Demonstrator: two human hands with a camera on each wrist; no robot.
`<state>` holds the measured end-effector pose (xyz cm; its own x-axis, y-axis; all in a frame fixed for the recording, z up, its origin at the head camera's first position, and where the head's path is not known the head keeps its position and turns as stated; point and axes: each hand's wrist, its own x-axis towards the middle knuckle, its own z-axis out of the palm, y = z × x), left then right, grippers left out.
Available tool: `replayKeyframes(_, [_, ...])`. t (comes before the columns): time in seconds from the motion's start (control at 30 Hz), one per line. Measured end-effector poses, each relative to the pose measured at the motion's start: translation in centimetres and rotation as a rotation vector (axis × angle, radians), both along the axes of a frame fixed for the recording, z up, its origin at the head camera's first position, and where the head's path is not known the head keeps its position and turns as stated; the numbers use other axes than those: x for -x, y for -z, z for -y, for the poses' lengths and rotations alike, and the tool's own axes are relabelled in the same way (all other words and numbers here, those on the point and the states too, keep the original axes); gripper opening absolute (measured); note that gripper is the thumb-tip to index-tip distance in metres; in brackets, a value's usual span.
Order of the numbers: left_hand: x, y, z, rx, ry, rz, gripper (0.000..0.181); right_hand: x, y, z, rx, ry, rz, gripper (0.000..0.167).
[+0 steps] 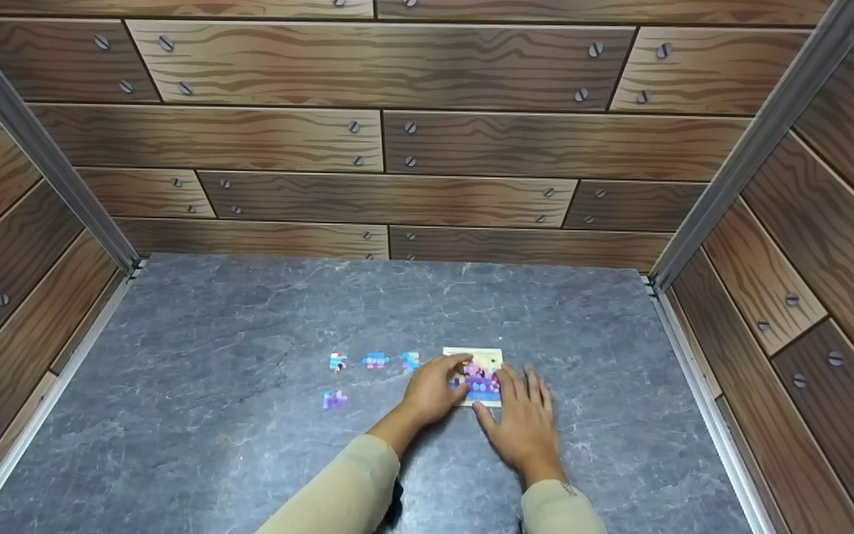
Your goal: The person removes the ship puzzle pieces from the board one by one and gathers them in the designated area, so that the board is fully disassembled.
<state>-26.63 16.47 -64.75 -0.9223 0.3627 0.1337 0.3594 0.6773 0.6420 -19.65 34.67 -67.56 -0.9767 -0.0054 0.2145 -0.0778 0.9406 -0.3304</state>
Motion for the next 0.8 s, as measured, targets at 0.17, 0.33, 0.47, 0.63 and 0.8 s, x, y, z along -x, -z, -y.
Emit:
replayKeyframes(0.17, [0.01, 0.02, -0.01, 0.014, -0.01, -0.017, 0.046, 0.0, -0.04, 0.07, -0.001, 0.0, -0.007, 0.071])
replayKeyframes(0.33, [-0.03, -0.05, 0.0, 0.029, -0.015, -0.007, 0.044, 0.06, -0.01, 0.03, 0.0, 0.003, 0.006, 0.071])
replayKeyframes(0.47, [0.06, -0.06, 0.05, 0.015, -0.011, -0.007, 0.043, 0.08, 0.03, -0.01, 0.002, 0.003, 0.025, 0.073])
replayKeyframes(0.63, [0.09, 0.0, 0.18, -0.006, 0.0, 0.0, 0.044, 0.1, 0.01, 0.06, -0.005, 0.002, 0.025, 0.072])
replayKeyframes(0.8, [0.12, 0.12, 0.42, -0.038, 0.026, 0.014, 0.045, 0.04, -0.17, 0.06, -0.006, 0.006, 0.022, 0.073])
